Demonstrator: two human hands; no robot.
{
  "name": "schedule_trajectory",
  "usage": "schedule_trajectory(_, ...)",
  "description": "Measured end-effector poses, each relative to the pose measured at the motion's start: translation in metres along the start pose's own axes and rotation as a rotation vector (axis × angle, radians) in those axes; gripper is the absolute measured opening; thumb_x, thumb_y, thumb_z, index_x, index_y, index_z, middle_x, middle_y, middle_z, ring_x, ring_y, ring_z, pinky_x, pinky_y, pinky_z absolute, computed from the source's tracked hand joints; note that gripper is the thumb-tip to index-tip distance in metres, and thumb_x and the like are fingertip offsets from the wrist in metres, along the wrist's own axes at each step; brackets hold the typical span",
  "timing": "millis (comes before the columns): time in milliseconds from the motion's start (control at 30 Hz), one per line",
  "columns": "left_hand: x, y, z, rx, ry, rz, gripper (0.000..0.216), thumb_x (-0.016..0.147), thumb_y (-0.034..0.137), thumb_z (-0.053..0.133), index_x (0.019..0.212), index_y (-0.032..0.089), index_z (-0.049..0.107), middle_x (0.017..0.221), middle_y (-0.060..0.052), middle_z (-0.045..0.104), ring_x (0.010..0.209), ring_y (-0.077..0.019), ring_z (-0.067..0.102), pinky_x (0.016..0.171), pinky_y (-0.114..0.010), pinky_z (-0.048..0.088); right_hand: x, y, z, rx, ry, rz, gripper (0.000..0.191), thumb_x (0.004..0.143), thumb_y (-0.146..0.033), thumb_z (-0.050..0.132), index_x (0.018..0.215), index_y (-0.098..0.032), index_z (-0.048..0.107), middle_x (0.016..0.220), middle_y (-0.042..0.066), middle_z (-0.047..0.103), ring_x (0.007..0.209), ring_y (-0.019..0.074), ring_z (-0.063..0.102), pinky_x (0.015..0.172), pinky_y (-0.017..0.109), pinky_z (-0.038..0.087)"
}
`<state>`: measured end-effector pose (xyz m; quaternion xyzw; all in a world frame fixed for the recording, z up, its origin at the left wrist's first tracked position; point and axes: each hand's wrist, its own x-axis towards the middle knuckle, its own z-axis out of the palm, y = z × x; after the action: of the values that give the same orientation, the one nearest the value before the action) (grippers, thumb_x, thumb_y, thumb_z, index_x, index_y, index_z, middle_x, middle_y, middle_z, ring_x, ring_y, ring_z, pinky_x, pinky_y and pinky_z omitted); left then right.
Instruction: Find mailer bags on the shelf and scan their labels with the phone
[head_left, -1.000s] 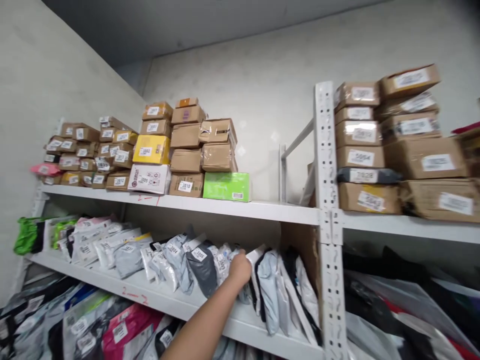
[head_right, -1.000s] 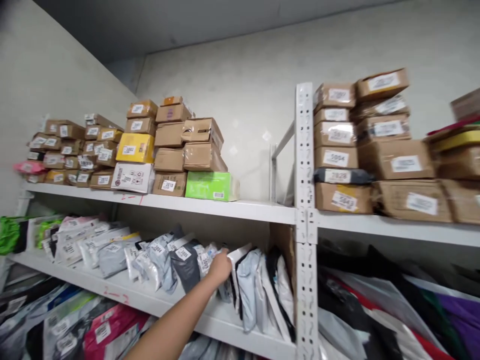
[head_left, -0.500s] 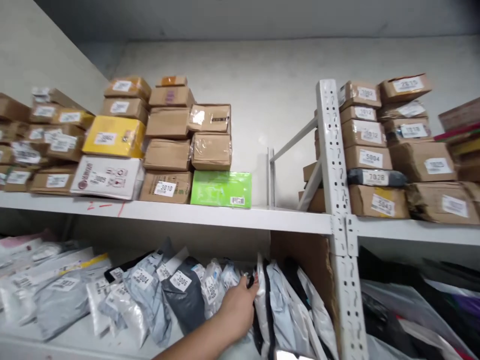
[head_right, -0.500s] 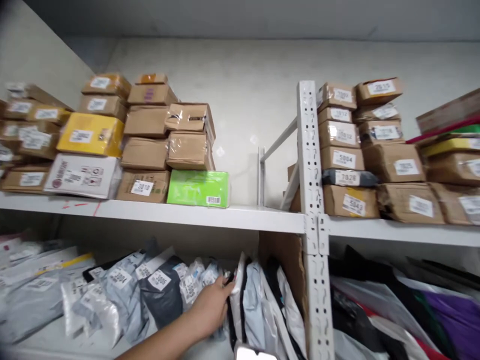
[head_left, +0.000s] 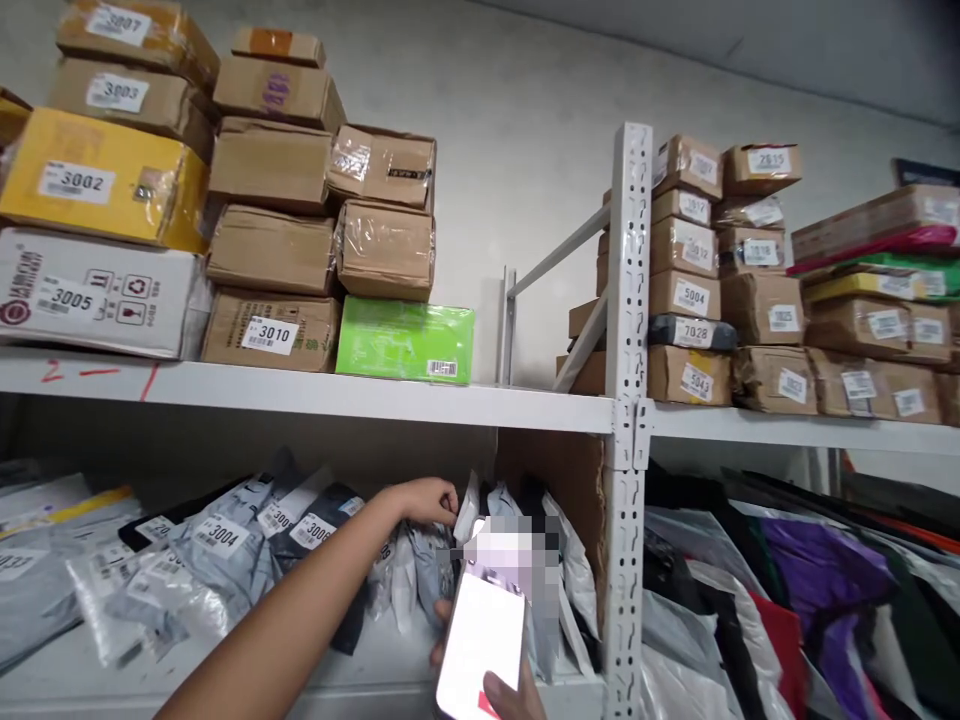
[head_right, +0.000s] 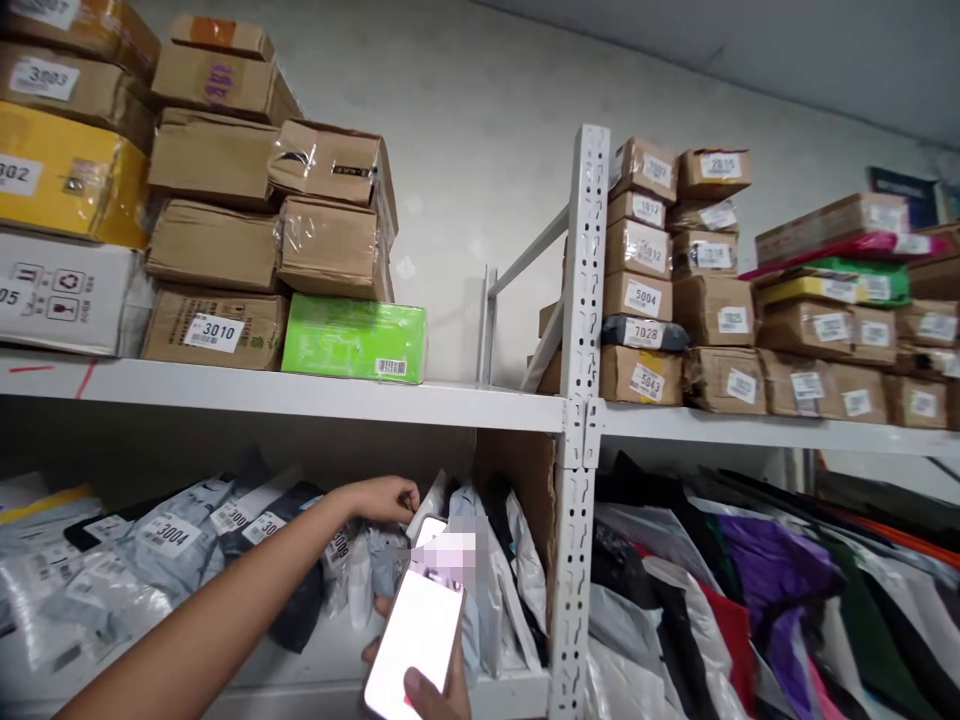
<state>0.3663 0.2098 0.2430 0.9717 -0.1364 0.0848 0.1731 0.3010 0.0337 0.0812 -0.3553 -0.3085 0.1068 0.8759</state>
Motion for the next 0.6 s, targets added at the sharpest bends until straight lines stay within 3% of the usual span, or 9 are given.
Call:
schedule_trajectory(67, 0.006, -0.001, 0.011, -0.001, -0.006, -0.038, 0.026, 0.076, 0.021, 0.047, 0.094, 0.016, 0.064, 0.095, -0.005, 0.069, 0.083, -0.0179, 0.061, 0.072, -0.026, 0.047, 0.010, 0.008, 0.005, 0.006, 0.071, -0.052, 0.078, 0.051, -0.047, 0.085, 0.118, -0.021, 0.053, 0.094, 0.011, 0.076, 0.071, 0.0252, 0.068, 0.042, 0.026, 0.046)
schedule_trajectory(133, 0.003, -0.002, 0.022, 0.010, 0.016, -0.052, 0.034, 0.077, 0.018, 0.039, 0.104, 0.018, 0.060, 0.109, -0.005, 0.066, 0.094, -0.0173, 0.060, 0.082, -0.027, 0.046, 0.020, 0.011, 0.005, -0.036, 0.130, -0.109, 0.097, 0.055, -0.045, 0.084, 0.134, -0.020, 0.034, 0.103, 0.012, 0.073, 0.081, 0.0276, 0.067, 0.036, 0.023, 0.043)
schedule_trajectory(200, -0.007, -0.006, 0.031, 0.041, 0.050, -0.066, 0.047, 0.073, 0.021, 0.047, 0.119, 0.019, 0.050, 0.122, -0.008, 0.059, 0.104, -0.0195, 0.058, 0.089, -0.029, 0.045, 0.029, 0.010, 0.000, -0.070, 0.173, -0.177, 0.104, 0.057, -0.043, 0.083, 0.139, -0.020, 0.023, 0.111, 0.014, 0.070, 0.080, 0.0267, 0.065, 0.034, 0.022, 0.042)
schedule_trajectory(300, -0.028, -0.013, 0.039, 0.114, 0.052, -0.051, 0.065, 0.062, 0.022, 0.058, 0.125, 0.016, 0.043, 0.125, -0.011, 0.056, 0.109, -0.0228, 0.056, 0.093, -0.031, 0.044, 0.037, 0.003, -0.013, -0.109, 0.204, -0.220, 0.098, 0.059, -0.042, 0.082, 0.137, -0.021, 0.027, 0.116, 0.017, 0.067, 0.070, 0.0228, 0.062, 0.037, 0.024, 0.044)
schedule_trajectory(467, -0.037, -0.005, 0.038, 0.277, 0.026, -0.083, 0.045, 0.070, 0.031, 0.055, 0.111, 0.014, 0.059, 0.115, -0.015, 0.061, 0.108, -0.0320, 0.057, 0.095, -0.044, 0.043, 0.032, 0.003, -0.030, -0.239, 0.110, -0.159, 0.075, 0.062, -0.052, 0.076, 0.123, -0.019, 0.049, 0.118, 0.017, 0.065, 0.058, 0.0170, 0.056, 0.038, 0.025, 0.041)
schedule_trajectory(533, -0.028, 0.006, 0.038, 0.334, 0.019, -0.161, 0.055, 0.062, 0.039, 0.065, 0.108, 0.009, 0.061, 0.114, -0.021, 0.060, 0.105, -0.0369, 0.058, 0.090, -0.046, 0.046, 0.028, 0.010, -0.030, -0.288, 0.119, -0.171, 0.078, 0.062, -0.056, 0.075, 0.126, -0.019, 0.049, 0.114, 0.016, 0.067, 0.066, 0.0221, 0.061, 0.047, 0.031, 0.048)
schedule_trajectory(600, -0.014, 0.015, 0.042, 0.382, -0.001, -0.245, 0.058, 0.054, 0.037, 0.073, 0.104, 0.009, 0.066, 0.114, -0.025, 0.061, 0.105, -0.0404, 0.058, 0.089, -0.048, 0.047, 0.026, 0.020, -0.027, -0.313, 0.168, -0.208, 0.088, 0.061, -0.059, 0.074, 0.132, -0.019, 0.042, 0.112, 0.014, 0.069, 0.084, 0.0306, 0.065, 0.068, 0.040, 0.054)
